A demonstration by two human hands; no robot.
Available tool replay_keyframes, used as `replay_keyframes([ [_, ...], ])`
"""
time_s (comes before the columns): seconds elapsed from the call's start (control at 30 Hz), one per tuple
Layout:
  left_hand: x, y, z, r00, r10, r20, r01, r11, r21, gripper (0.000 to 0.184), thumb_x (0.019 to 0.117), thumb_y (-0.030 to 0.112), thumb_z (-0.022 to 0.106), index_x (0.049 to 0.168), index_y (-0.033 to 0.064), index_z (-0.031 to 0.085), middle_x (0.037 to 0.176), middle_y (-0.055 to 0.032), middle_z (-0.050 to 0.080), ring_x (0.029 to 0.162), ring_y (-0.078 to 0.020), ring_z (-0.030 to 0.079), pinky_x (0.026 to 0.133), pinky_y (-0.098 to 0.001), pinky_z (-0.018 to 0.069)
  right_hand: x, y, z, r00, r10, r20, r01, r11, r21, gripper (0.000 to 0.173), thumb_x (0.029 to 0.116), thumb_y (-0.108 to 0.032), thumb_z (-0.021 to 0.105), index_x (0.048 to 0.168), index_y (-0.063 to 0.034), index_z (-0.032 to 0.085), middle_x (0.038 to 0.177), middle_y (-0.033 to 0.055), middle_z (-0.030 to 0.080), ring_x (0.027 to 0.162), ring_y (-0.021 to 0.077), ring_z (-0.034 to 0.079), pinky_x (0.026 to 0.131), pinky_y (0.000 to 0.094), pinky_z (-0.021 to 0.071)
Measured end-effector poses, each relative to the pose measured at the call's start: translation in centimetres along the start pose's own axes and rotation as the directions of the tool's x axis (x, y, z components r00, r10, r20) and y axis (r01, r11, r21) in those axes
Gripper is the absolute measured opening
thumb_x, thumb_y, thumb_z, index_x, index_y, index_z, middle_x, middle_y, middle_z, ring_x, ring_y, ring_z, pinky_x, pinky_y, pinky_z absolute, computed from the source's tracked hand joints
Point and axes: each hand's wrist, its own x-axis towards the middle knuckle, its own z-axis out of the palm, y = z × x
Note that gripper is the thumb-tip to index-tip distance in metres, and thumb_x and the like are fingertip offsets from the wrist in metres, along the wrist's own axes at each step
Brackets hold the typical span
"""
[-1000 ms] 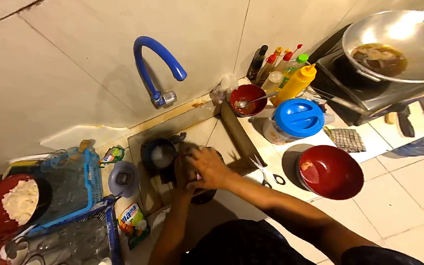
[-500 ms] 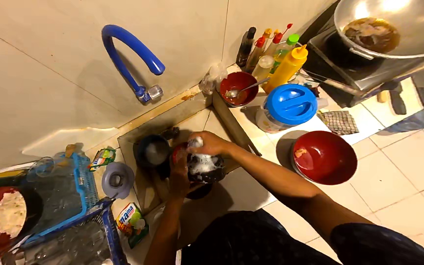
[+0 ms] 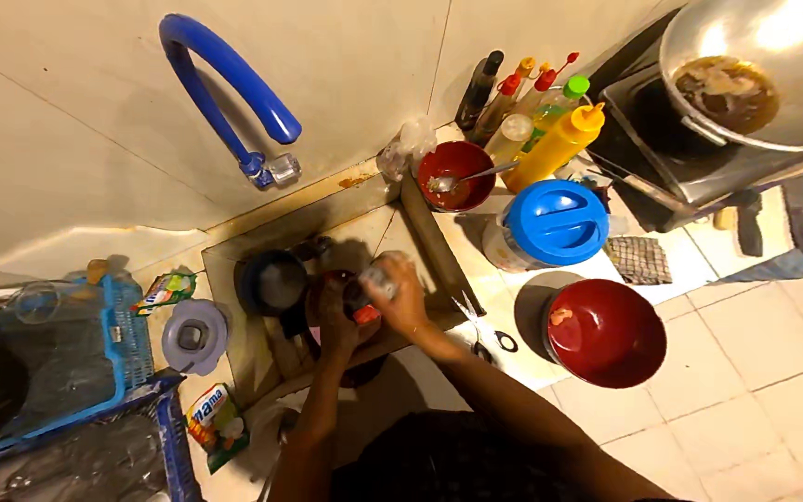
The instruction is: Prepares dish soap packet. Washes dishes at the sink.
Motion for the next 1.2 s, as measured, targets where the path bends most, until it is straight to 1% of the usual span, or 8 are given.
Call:
replay_keyframes([
  [0.1,0.3,0.3,2.6,0.935,-0.321,0.154,0.342,0.929,-0.139,0.04,0.1079,0.018,0.048,0.138,-0.0075,0.054,0.133,-0.0287,0.06,0.124,-0.0367,0.06,0.107,-0.0505,0.0468,2.5,2.8,-3.4,0.965,0.262,-0.024,-0.259,0.963,0.076,0.044,0.0971,-0.041,0.069,0.122,-0.0049,0.068,0.124,0.0191,0.066,0.113,0.0331,0.065,0.096,0.0568,0.0531],
  [0.33,6.5,2.4,12.0,0.736,-0.371,0.567,0.668,0.533,-0.518,0.037,0.1081,0.02,0.048,0.135,-0.0053,0.047,0.093,-0.0159,0.067,0.067,-0.019,0.068,0.062,-0.0328,0.0595,0.5,2.6,-7.9,0.973,0.224,-0.051,-0.2,0.936,0.29,0.033,0.0962,-0.032,0.069,0.114,-0.0046,0.068,0.097,0.0068,0.069,0.084,0.0127,0.067,0.078,0.036,0.0592],
  [0.5,7.8,1.9,13.6,0.702,-0.269,0.659,0.702,0.412,-0.58,0.057,0.1087,0.04,0.048,0.146,-0.0028,0.042,0.116,-0.022,0.065,0.088,-0.0244,0.071,0.078,-0.0378,0.0608,-0.7,2.9,-9.1,0.969,0.247,-0.018,-0.226,0.912,0.342,0.03,0.0971,-0.029,0.067,0.11,-0.0018,0.067,0.091,0.0017,0.069,0.08,0.0061,0.067,0.075,0.0257,0.059],
  [0.63,4.4,-0.9,11.4,0.662,-0.489,0.568,0.734,0.27,-0.623,0.069,0.1091,0.054,0.034,0.148,-0.003,0.041,0.126,-0.0282,0.06,0.097,-0.0326,0.067,0.084,-0.0443,0.057,-0.7,3.1,-9.2,0.967,0.25,0.041,-0.248,0.902,0.354,0.027,0.0981,-0.029,0.065,0.109,-0.0045,0.067,0.089,-0.0011,0.069,0.079,0.0048,0.066,0.074,0.0239,0.0587],
  [0.8,5.0,-7.1,9.8,0.591,-0.704,0.394,0.578,0.028,-0.816,0.055,0.1107,0.036,0.042,0.15,-0.0016,0.037,0.138,-0.028,0.052,0.111,-0.0344,0.059,0.091,-0.0458,0.0532,0.0,3.1,-8.0,0.969,0.226,0.1,-0.247,0.89,0.383,0.027,0.0979,-0.029,0.065,0.11,-0.0037,0.067,0.094,0.0001,0.069,0.084,0.005,0.066,0.078,0.0247,0.0582],
  [0.93,6.9,-9.1,9.6,0.628,-0.751,0.203,0.53,0.223,-0.818,0.059,0.1008,0.002,0.055,0.153,-0.0045,0.03,0.143,-0.0315,0.047,0.119,-0.0394,0.057,0.094,-0.0493,0.0542,-0.1,2.4,-7.9,0.972,0.206,0.115,-0.235,0.881,0.411,0.024,0.0977,-0.026,0.065,0.108,-0.0049,0.067,0.092,-0.0011,0.069,0.083,0.0047,0.066,0.077,0.0237,0.0579],
  [1.1,7.1,-7.5,6.4,0.739,-0.673,-0.017,0.504,0.57,-0.648,0.069,0.0984,0.015,0.065,0.155,0.0001,0.028,0.135,-0.031,0.054,0.103,-0.0385,0.067,0.082,-0.0513,0.0591,-0.5,3.0,-8.2,0.966,0.223,0.129,-0.256,0.889,0.38,0.025,0.0974,-0.028,0.066,0.107,-0.0051,0.068,0.089,-0.0016,0.068,0.079,0.0047,0.066,0.073,0.0233,0.0575],
  [1.2,7.3,-6.7,5.1,0.839,-0.515,-0.172,0.432,0.825,-0.364,0.087,0.0811,0.021,0.083,0.152,0.0041,0.036,0.138,-0.0264,0.057,0.12,-0.04,0.061,0.098,-0.0587,0.0519,-0.4,2.9,-8.0,0.96,0.234,0.153,-0.274,0.897,0.348,0.026,0.0979,-0.029,0.064,0.107,-0.0052,0.067,0.088,-0.0017,0.067,0.078,0.0041,0.065,0.072,0.0229,0.0566],
])
